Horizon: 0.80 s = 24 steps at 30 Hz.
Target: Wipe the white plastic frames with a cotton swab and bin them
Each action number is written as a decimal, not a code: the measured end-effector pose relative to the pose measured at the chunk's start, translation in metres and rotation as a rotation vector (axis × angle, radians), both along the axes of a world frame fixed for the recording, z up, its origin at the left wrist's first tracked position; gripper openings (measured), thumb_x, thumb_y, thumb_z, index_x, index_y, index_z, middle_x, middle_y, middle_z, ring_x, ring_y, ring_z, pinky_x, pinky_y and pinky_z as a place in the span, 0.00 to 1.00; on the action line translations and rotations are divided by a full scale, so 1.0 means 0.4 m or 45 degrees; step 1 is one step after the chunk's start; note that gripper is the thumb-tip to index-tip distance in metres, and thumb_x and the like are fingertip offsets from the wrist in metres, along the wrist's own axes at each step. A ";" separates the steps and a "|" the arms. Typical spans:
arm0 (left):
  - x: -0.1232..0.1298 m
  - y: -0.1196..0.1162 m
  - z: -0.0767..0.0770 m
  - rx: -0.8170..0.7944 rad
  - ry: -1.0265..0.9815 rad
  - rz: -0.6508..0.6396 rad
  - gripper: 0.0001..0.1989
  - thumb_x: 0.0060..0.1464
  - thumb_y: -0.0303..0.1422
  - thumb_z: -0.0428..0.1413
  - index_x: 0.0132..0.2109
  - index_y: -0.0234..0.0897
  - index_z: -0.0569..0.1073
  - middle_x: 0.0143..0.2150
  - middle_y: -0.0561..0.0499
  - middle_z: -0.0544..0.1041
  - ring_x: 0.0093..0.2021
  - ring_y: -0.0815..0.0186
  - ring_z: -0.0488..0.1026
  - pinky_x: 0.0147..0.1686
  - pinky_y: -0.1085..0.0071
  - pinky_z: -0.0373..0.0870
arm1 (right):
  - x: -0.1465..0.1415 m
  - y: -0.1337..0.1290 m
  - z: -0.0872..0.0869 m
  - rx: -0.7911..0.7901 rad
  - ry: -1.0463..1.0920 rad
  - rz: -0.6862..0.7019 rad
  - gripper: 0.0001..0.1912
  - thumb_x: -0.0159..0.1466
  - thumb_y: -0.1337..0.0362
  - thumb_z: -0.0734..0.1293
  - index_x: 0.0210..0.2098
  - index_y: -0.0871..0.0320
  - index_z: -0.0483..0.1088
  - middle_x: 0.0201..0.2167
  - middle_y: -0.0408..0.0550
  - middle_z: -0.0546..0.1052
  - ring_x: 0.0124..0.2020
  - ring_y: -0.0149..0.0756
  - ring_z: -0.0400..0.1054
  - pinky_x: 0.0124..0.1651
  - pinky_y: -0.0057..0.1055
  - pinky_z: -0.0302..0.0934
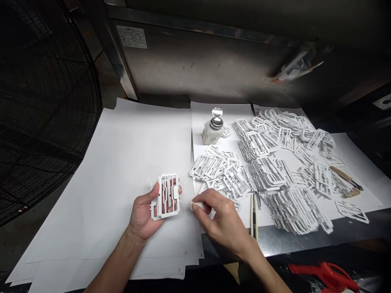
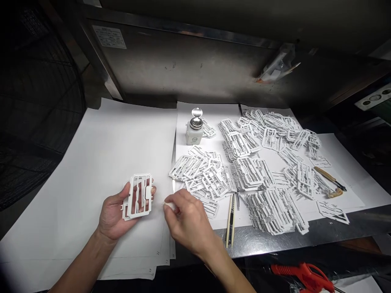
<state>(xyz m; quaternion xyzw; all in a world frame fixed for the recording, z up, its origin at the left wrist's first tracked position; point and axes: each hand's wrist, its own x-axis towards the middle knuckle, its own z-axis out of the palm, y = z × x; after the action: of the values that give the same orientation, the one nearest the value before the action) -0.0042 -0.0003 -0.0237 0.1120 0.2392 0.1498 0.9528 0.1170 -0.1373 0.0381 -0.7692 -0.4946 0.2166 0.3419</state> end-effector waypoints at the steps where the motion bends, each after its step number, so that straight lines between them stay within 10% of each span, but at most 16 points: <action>1: 0.000 0.001 0.000 0.007 0.003 -0.009 0.17 0.53 0.35 0.56 0.47 0.29 0.73 0.41 0.40 0.76 0.42 0.58 0.72 0.37 0.69 0.72 | 0.010 -0.008 0.002 0.017 0.003 -0.036 0.06 0.61 0.66 0.62 0.36 0.58 0.70 0.30 0.45 0.69 0.28 0.29 0.62 0.32 0.29 0.58; 15: 0.009 -0.027 0.000 0.094 0.108 -0.055 0.09 0.50 0.32 0.58 0.38 0.31 0.76 0.33 0.46 0.76 0.29 0.65 0.71 0.26 0.73 0.68 | 0.007 0.117 0.019 0.285 0.037 -0.051 0.09 0.61 0.64 0.62 0.38 0.59 0.71 0.33 0.47 0.72 0.31 0.28 0.65 0.35 0.28 0.61; 24: 0.020 -0.047 0.027 0.436 0.166 -0.235 0.15 0.53 0.34 0.57 0.47 0.34 0.72 0.36 0.45 0.74 0.34 0.66 0.69 0.32 0.75 0.67 | 0.039 0.087 0.018 0.413 0.447 -0.455 0.10 0.59 0.59 0.65 0.37 0.58 0.71 0.35 0.46 0.74 0.31 0.30 0.66 0.34 0.28 0.63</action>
<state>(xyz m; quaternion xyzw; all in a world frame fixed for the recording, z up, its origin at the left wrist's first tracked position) 0.0036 -0.0189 -0.0130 0.3034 0.2602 0.0926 0.9120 0.1324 -0.1026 0.0453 -0.7300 -0.3128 0.2008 0.5735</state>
